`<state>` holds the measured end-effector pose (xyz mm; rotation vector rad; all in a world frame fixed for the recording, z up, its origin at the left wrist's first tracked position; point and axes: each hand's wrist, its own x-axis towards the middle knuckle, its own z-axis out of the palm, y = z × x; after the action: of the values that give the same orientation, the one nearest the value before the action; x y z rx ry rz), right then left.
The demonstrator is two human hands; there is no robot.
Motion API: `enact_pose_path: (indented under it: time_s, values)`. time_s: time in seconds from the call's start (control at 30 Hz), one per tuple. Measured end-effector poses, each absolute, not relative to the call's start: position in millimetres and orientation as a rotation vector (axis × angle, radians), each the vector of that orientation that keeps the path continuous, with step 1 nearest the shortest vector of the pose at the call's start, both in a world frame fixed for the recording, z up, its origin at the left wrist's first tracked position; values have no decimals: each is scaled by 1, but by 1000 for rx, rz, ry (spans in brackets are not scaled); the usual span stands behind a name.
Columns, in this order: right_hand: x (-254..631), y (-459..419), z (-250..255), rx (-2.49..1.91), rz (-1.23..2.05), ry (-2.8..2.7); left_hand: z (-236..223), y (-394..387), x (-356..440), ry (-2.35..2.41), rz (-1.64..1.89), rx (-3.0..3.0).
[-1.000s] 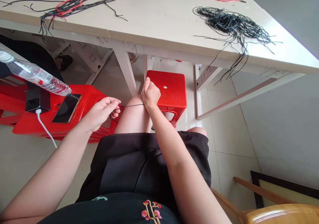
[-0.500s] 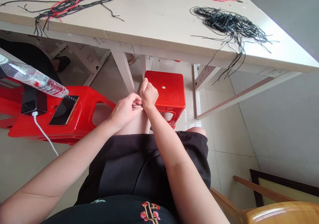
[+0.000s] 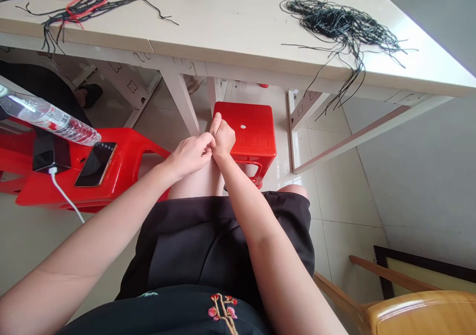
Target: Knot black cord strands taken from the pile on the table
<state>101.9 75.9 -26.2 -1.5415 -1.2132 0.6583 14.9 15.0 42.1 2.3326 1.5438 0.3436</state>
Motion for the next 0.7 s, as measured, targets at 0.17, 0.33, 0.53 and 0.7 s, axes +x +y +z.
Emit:
enact_pose_path:
  time_s: [0.17,0.33,0.53,0.7]
  values:
    - [108,83,-22,-1500,863,-1032,41,22,0,1389,619,1881]
    - [123,37,11,-1140,844,-904,56,10,-10,1147,953,899]
    - [121,-39,29,-1001,1251,-1035,80,-9,-5,875,978,478]
    - [122,-42,31,-961,1333,-973,88,-17,5,897,932,328]
